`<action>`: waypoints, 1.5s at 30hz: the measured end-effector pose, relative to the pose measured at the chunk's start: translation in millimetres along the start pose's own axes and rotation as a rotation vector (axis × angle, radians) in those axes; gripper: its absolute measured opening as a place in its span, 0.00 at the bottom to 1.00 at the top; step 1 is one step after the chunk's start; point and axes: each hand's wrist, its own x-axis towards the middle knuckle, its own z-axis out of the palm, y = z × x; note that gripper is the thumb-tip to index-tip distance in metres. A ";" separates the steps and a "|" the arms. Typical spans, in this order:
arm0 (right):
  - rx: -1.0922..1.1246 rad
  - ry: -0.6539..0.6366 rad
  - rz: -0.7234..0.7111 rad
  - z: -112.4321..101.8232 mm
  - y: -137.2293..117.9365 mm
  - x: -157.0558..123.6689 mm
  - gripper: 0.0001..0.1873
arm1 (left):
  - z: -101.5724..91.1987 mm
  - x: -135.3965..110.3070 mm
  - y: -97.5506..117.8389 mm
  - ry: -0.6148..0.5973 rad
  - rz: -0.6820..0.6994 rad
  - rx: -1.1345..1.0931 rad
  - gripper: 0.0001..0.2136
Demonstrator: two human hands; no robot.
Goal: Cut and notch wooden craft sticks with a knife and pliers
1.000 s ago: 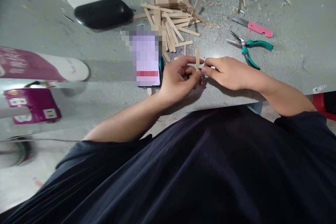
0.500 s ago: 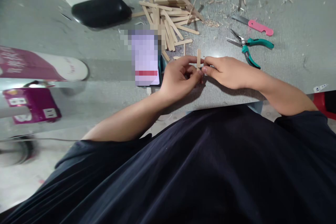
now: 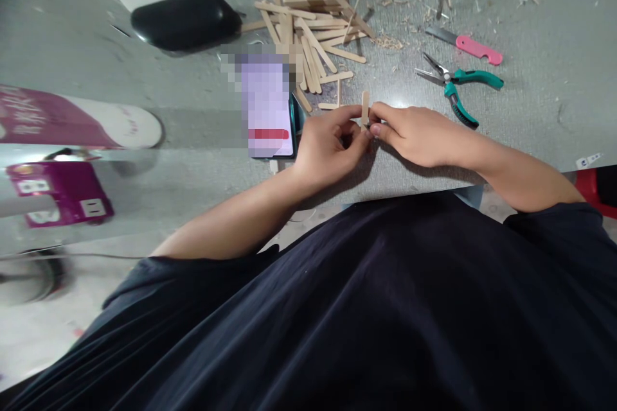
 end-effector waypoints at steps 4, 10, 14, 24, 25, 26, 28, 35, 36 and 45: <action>0.011 0.006 -0.015 1.4 -3.0 -1.5 0.18 | -2.0 -1.1 2.9 -0.011 0.007 0.012 0.06; 0.042 0.007 -0.005 2.9 -5.0 -2.2 0.17 | -3.8 -3.6 5.3 -0.011 0.039 0.049 0.04; 0.064 -0.003 0.004 4.6 -4.4 -1.7 0.16 | -4.3 -4.4 3.5 -0.013 0.047 0.080 0.04; 0.035 -0.011 0.029 5.2 -9.4 -2.6 0.18 | -6.1 -3.4 2.1 -0.051 0.072 0.102 0.04; 0.030 -0.012 0.028 5.1 -9.5 -2.5 0.19 | -6.4 -3.3 1.8 -0.057 0.072 0.100 0.04; 0.027 -0.011 0.026 5.1 -9.4 -2.4 0.19 | -6.7 -3.2 1.3 -0.061 0.073 0.098 0.04; 0.029 -0.007 0.022 5.1 -8.7 -2.3 0.19 | -7.2 -2.9 -0.3 -0.068 0.081 0.096 0.05; 0.041 -0.025 0.043 4.7 -9.9 -3.3 0.21 | -7.6 -1.4 -2.2 -0.094 0.093 0.086 0.06; 0.042 -0.029 0.047 4.6 -10.5 -3.3 0.22 | -7.7 -1.2 -1.8 -0.098 0.095 0.082 0.07; 0.024 -0.051 0.058 1.8 -11.7 -2.3 0.21 | -9.8 -0.1 -2.8 -0.119 0.099 0.072 0.06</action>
